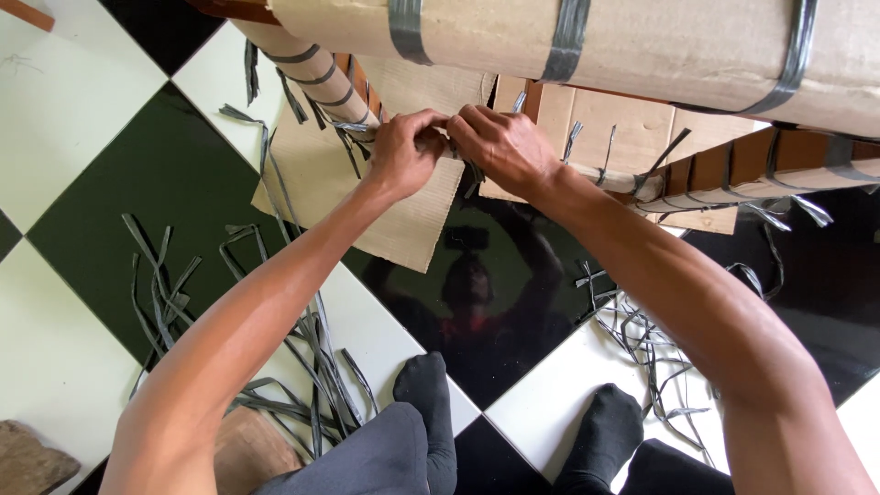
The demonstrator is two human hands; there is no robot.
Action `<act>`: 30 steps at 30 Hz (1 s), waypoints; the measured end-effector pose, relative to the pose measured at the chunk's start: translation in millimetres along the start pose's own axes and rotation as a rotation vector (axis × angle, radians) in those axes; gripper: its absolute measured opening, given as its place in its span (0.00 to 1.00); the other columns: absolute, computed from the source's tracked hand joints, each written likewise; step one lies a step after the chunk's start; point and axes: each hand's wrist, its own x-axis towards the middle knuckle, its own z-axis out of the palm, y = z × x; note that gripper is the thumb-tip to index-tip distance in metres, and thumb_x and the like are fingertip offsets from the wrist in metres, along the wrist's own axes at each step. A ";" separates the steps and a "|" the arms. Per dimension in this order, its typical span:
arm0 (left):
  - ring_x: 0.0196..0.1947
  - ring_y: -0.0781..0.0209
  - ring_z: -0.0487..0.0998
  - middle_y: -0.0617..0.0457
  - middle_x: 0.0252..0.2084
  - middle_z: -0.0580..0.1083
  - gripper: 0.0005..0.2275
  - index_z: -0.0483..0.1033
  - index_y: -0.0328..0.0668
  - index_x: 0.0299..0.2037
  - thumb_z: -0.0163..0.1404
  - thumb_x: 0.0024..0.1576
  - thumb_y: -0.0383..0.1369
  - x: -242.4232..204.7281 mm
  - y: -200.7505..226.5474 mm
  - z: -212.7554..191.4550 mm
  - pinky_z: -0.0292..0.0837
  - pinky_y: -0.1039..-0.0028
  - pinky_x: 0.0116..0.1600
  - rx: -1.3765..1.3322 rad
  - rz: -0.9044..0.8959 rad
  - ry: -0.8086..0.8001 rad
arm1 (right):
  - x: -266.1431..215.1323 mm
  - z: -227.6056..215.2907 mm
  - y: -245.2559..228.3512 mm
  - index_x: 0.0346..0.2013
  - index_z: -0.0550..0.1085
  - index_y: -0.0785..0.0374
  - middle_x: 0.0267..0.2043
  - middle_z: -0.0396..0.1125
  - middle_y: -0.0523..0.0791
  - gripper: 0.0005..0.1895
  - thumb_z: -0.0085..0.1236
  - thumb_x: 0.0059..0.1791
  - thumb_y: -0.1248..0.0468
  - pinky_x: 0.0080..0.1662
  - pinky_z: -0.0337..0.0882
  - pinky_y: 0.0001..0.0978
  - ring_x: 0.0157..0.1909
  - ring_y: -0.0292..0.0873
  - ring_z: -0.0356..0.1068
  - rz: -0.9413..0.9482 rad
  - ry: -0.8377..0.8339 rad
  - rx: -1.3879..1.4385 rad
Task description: Wrapping furniture legs with cardboard and securing them with plastic ties for protection.
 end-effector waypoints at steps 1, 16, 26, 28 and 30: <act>0.42 0.53 0.83 0.62 0.34 0.82 0.10 0.80 0.60 0.41 0.56 0.54 0.28 0.3 -1.2 1.3 0.76 0.62 0.48 -0.001 0.002 -0.002 | -1.7 3.1 0.8 0.37 0.69 0.59 0.31 0.65 0.43 0.06 0.59 0.53 0.69 0.34 0.77 0.31 0.33 0.42 0.72 0.002 -0.001 -0.001; 0.42 0.46 0.82 0.57 0.37 0.82 0.11 0.84 0.60 0.41 0.55 0.53 0.28 -0.6 -6.5 -0.1 0.78 0.60 0.46 -0.007 -0.055 -0.060 | -3.5 -5.3 3.9 0.33 0.69 0.62 0.30 0.64 0.46 0.07 0.56 0.54 0.71 0.32 0.73 0.36 0.31 0.49 0.71 -0.023 0.153 0.229; 0.39 0.50 0.78 0.55 0.29 0.77 0.03 0.75 0.52 0.33 0.56 0.53 0.33 -6.4 17.2 -7.0 0.74 0.63 0.45 0.247 0.114 0.021 | -4.0 -16.5 5.5 0.37 0.70 0.62 0.32 0.67 0.48 0.05 0.58 0.56 0.68 0.34 0.73 0.42 0.34 0.53 0.73 0.102 0.066 0.366; 0.38 0.49 0.77 0.54 0.28 0.75 0.04 0.73 0.51 0.32 0.56 0.52 0.32 -7.9 15.1 -3.6 0.74 0.62 0.44 0.278 0.136 0.040 | -4.7 -20.6 4.2 0.37 0.70 0.62 0.32 0.67 0.49 0.05 0.57 0.56 0.68 0.35 0.73 0.44 0.34 0.55 0.73 0.116 0.050 0.383; 0.39 0.54 0.76 0.58 0.27 0.72 0.05 0.71 0.53 0.30 0.55 0.49 0.33 -9.3 11.2 -0.3 0.75 0.64 0.42 0.392 0.162 0.061 | -3.6 -27.9 1.2 0.35 0.73 0.61 0.31 0.70 0.45 0.06 0.59 0.56 0.70 0.36 0.74 0.36 0.33 0.47 0.75 0.196 -0.006 0.389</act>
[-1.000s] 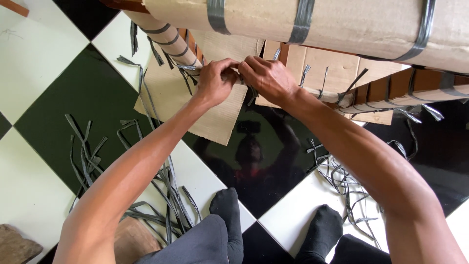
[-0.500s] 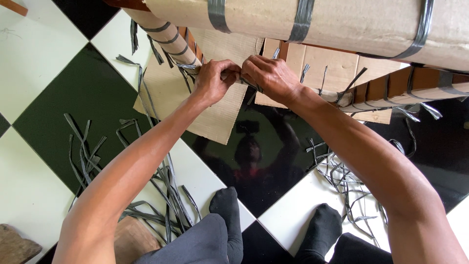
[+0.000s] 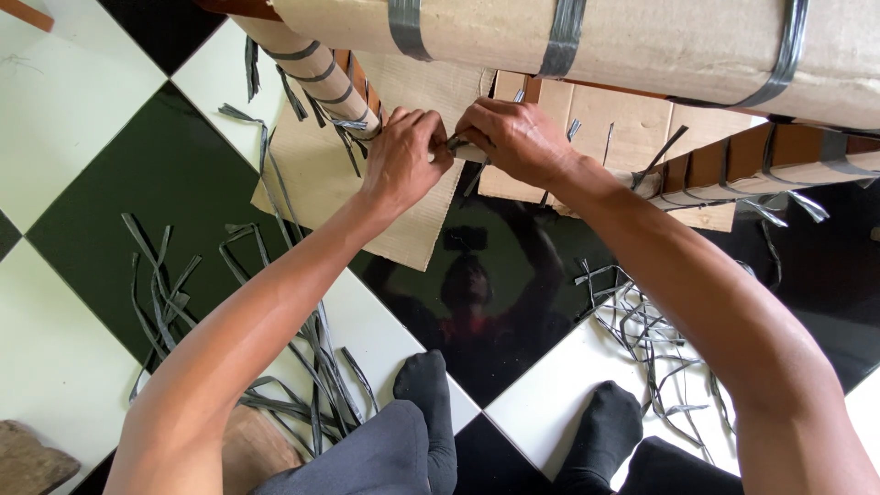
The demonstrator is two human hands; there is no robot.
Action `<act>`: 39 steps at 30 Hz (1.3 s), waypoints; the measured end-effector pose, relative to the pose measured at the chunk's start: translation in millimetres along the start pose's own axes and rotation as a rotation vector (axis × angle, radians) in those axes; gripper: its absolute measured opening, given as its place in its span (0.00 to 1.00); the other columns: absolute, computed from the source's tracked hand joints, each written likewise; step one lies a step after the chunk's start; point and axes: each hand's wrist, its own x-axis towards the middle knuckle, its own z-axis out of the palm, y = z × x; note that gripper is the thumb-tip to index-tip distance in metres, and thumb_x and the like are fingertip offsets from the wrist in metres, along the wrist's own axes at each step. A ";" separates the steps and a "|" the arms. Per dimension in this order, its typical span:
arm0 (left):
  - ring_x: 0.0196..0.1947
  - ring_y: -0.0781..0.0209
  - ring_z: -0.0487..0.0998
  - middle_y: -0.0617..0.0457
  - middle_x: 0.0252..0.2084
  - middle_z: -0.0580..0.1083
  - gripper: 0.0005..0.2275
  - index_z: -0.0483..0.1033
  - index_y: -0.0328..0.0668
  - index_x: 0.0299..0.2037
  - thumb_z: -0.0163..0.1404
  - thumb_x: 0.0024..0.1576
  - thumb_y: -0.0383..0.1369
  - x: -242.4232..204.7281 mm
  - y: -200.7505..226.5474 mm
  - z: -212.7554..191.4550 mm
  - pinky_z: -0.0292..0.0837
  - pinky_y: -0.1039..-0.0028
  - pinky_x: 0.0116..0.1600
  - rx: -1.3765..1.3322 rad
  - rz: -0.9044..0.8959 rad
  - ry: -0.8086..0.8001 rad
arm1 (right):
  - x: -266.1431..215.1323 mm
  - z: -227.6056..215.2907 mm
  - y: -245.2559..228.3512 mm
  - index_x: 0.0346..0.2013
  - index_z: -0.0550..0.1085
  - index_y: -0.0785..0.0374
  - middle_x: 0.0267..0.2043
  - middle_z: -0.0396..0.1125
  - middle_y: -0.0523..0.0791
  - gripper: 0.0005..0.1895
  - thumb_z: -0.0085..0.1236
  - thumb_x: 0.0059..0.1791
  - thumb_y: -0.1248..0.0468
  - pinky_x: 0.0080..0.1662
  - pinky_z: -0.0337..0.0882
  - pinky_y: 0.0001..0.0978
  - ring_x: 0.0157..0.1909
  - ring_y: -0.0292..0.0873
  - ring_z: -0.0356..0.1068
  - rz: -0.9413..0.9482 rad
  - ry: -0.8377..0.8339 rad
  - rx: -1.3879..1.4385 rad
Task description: Wrapping furniture legs with cardboard and securing them with plastic ties for protection.
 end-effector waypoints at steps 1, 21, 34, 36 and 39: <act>0.39 0.54 0.76 0.58 0.27 0.72 0.05 0.71 0.53 0.30 0.55 0.49 0.33 -1.0 1.5 -0.2 0.75 0.64 0.42 0.001 0.000 0.000 | -0.5 1.5 6.0 0.35 0.73 0.61 0.31 0.70 0.45 0.06 0.59 0.56 0.70 0.36 0.74 0.36 0.33 0.47 0.75 0.000 0.001 0.000; 0.33 0.57 0.79 0.47 0.36 0.77 0.13 0.75 0.32 0.43 0.55 0.48 0.19 -21.2 21.9 -14.4 0.80 0.71 0.37 0.090 0.154 0.079 | -15.4 -43.4 20.2 0.56 0.73 0.72 0.39 0.76 0.56 0.15 0.58 0.57 0.67 0.24 0.70 0.32 0.28 0.45 0.76 0.214 -0.109 -0.017; 0.39 0.53 0.75 0.59 0.35 0.68 0.04 0.73 0.54 0.35 0.55 0.55 0.37 1.9 31.3 65.3 0.75 0.61 0.40 0.191 0.273 0.140 | -154.6 -108.0 31.0 0.36 0.74 0.60 0.33 0.70 0.46 0.05 0.54 0.54 0.63 0.44 0.74 0.44 0.40 0.52 0.75 0.123 -0.288 -0.127; 0.39 0.49 0.79 0.55 0.35 0.71 0.07 0.75 0.53 0.34 0.57 0.54 0.40 -2.5 61.1 57.2 0.77 0.57 0.40 0.263 0.219 0.036 | -160.2 -102.3 29.0 0.36 0.75 0.55 0.34 0.68 0.39 0.05 0.58 0.55 0.60 0.44 0.74 0.36 0.42 0.45 0.75 0.042 -0.124 -0.198; 0.39 0.48 0.80 0.55 0.36 0.71 0.09 0.73 0.53 0.35 0.57 0.54 0.44 -14.3 94.7 32.1 0.77 0.55 0.40 0.236 0.083 -0.133 | -152.7 -75.1 30.8 0.34 0.73 0.54 0.33 0.66 0.38 0.08 0.57 0.57 0.59 0.42 0.74 0.32 0.40 0.43 0.74 0.014 0.004 -0.251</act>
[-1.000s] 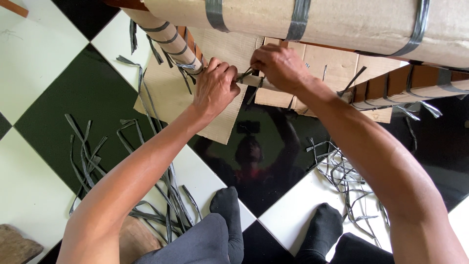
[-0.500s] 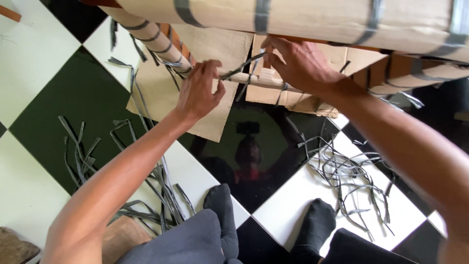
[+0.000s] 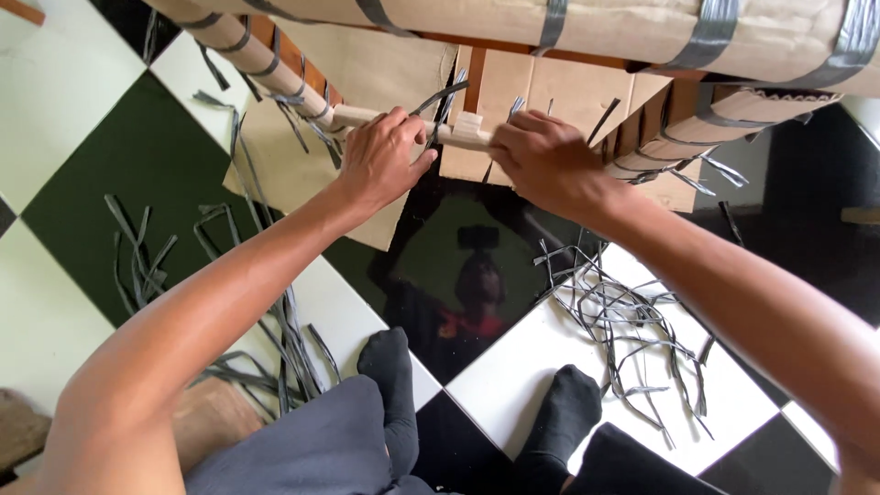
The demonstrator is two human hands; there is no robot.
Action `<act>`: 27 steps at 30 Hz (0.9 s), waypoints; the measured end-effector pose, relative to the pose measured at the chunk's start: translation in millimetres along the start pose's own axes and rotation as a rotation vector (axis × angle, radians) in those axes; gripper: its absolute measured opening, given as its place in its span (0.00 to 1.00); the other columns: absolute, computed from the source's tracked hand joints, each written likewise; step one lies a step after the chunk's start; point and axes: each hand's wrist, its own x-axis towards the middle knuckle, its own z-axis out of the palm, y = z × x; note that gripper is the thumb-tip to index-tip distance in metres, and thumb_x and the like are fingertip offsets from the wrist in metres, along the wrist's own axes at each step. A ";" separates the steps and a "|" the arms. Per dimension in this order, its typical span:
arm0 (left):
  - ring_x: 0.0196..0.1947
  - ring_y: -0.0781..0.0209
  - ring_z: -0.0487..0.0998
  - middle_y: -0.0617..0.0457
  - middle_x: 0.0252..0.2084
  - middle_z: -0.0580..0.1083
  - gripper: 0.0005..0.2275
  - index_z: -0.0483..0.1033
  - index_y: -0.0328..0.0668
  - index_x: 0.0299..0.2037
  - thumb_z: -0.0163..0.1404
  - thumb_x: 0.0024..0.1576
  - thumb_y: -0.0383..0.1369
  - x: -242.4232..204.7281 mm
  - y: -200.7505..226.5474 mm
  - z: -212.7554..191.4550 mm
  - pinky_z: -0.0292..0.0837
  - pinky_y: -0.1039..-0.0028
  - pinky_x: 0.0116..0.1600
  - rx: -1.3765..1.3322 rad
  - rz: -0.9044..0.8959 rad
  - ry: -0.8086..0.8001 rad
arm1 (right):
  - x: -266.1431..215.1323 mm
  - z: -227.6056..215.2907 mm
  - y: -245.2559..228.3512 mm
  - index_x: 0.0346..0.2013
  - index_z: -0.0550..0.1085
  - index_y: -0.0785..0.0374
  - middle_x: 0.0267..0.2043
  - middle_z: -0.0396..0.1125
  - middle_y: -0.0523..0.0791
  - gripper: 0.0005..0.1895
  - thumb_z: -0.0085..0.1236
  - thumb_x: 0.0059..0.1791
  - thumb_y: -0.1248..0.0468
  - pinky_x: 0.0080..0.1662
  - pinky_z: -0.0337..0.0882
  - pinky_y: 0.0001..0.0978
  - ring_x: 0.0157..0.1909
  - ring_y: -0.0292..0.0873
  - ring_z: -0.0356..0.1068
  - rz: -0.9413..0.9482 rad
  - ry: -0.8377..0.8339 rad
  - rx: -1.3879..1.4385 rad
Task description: Wrapping furniture legs with cardboard and securing them with plastic ties for protection.
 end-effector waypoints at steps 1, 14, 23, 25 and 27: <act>0.39 0.48 0.80 0.55 0.36 0.71 0.09 0.73 0.53 0.35 0.57 0.54 0.44 -2.4 3.6 -1.1 0.77 0.55 0.40 0.003 -0.008 -0.001 | 5.4 12.1 0.8 0.34 0.73 0.54 0.33 0.66 0.38 0.08 0.57 0.57 0.59 0.42 0.74 0.32 0.40 0.43 0.74 -0.006 -0.001 0.006; 0.49 0.33 0.81 0.42 0.41 0.80 0.14 0.81 0.49 0.40 0.54 0.53 0.47 0.9 5.5 -8.4 0.72 0.47 0.52 -0.014 -0.437 -0.477 | 44.6 54.9 4.2 0.36 0.76 0.53 0.36 0.68 0.45 0.06 0.55 0.53 0.57 0.40 0.75 0.48 0.40 0.54 0.75 0.395 -0.135 0.377; 0.45 0.33 0.79 0.36 0.44 0.76 0.15 0.76 0.40 0.45 0.50 0.58 0.43 12.4 -2.6 61.2 0.74 0.45 0.48 -0.066 -0.437 -0.328 | 56.5 50.0 -1.9 0.30 0.78 0.61 0.31 0.68 0.48 0.07 0.58 0.50 0.62 0.34 0.70 0.43 0.30 0.50 0.69 0.438 -0.014 0.444; 0.37 0.36 0.79 0.39 0.41 0.75 0.13 0.72 0.40 0.45 0.51 0.59 0.41 12.5 -3.4 65.1 0.75 0.47 0.40 0.019 -0.367 -0.135 | 65.2 44.4 -5.2 0.29 0.79 0.67 0.31 0.68 0.50 0.08 0.58 0.48 0.65 0.32 0.66 0.41 0.27 0.48 0.65 0.421 0.051 0.430; 0.33 0.33 0.80 0.34 0.34 0.78 0.13 0.77 0.35 0.40 0.49 0.63 0.40 8.0 17.5 29.0 0.74 0.47 0.40 -0.187 -0.432 -0.211 | 66.3 47.4 -8.6 0.29 0.78 0.67 0.31 0.67 0.49 0.08 0.58 0.49 0.65 0.31 0.66 0.40 0.27 0.46 0.64 0.409 0.044 0.392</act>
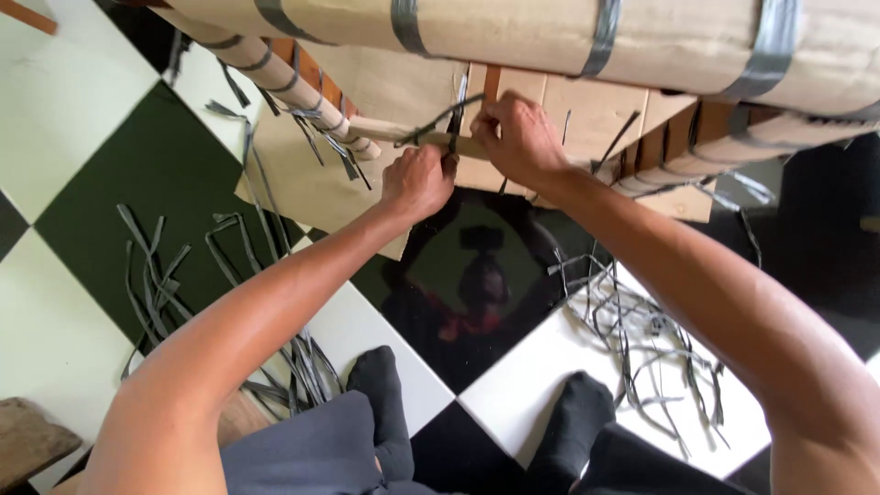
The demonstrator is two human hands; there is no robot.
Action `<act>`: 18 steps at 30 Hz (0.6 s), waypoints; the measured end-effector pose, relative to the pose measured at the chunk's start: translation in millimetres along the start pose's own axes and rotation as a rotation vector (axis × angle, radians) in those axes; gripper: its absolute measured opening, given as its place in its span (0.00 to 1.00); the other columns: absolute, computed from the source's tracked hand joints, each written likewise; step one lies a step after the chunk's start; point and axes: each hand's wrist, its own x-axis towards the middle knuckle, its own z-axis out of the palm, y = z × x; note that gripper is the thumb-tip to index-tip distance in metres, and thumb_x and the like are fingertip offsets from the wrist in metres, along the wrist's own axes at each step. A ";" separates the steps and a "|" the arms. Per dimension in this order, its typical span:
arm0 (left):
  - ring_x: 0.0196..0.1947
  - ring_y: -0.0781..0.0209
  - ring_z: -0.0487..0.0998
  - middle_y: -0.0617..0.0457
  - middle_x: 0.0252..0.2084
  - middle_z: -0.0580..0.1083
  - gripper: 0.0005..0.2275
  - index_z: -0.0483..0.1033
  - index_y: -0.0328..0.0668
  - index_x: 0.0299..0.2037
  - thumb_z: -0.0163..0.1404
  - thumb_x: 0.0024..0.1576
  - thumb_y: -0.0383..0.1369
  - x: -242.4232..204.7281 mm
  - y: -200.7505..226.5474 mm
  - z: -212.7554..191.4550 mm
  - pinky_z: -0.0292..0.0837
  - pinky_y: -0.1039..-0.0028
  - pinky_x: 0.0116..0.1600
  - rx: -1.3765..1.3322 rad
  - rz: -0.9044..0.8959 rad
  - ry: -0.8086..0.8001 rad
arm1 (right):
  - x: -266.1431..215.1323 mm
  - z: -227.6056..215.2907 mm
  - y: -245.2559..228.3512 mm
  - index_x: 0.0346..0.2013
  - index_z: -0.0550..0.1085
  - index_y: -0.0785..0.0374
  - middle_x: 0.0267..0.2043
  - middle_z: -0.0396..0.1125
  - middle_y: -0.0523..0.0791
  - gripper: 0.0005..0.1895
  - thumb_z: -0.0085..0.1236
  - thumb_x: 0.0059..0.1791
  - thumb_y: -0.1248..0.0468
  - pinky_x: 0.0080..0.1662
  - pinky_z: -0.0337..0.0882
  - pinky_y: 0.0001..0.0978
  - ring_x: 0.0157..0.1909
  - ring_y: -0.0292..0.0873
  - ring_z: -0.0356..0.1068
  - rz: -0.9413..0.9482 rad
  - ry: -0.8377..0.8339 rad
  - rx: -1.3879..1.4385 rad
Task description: Wrapping furniture legs with cardboard and securing them with plastic ties for protection.
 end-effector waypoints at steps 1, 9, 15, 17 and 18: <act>0.33 0.33 0.80 0.34 0.34 0.78 0.13 0.77 0.35 0.40 0.49 0.63 0.40 -2.3 -0.4 0.1 0.74 0.47 0.40 -0.005 0.004 -0.013 | 0.9 5.1 0.0 0.29 0.78 0.67 0.31 0.67 0.49 0.08 0.58 0.49 0.65 0.31 0.66 0.40 0.27 0.46 0.64 0.013 -0.003 -0.003; 0.33 0.31 0.79 0.39 0.34 0.80 0.11 0.81 0.47 0.45 0.47 0.61 0.38 -10.1 -9.7 -21.6 0.73 0.46 0.37 -0.130 0.004 0.033 | 33.0 42.9 -6.7 0.29 0.81 0.65 0.35 0.69 0.48 0.09 0.65 0.47 0.60 0.34 0.70 0.42 0.31 0.47 0.70 0.144 -0.120 -0.044; 0.32 0.31 0.79 0.34 0.32 0.79 0.12 0.78 0.42 0.42 0.43 0.62 0.39 -5.8 -24.3 -15.6 0.74 0.47 0.37 -0.134 -0.010 -0.017 | 36.7 45.7 -15.9 0.29 0.77 0.67 0.32 0.71 0.47 0.04 0.62 0.48 0.69 0.29 0.68 0.36 0.27 0.43 0.67 0.060 -0.094 0.012; 0.31 0.32 0.79 0.36 0.32 0.79 0.11 0.78 0.43 0.42 0.44 0.62 0.38 -4.3 -23.8 -16.7 0.74 0.47 0.37 -0.124 0.002 -0.036 | 36.5 43.1 -17.6 0.31 0.75 0.68 0.33 0.70 0.46 0.05 0.60 0.50 0.69 0.27 0.66 0.36 0.25 0.42 0.65 0.019 -0.094 -0.040; 0.31 0.33 0.80 0.37 0.31 0.79 0.10 0.77 0.43 0.41 0.45 0.62 0.37 -3.5 -23.4 -17.8 0.73 0.48 0.37 -0.114 0.014 -0.053 | 37.0 41.6 -18.7 0.32 0.74 0.68 0.33 0.68 0.46 0.06 0.58 0.53 0.70 0.24 0.64 0.36 0.23 0.42 0.63 -0.025 -0.094 -0.093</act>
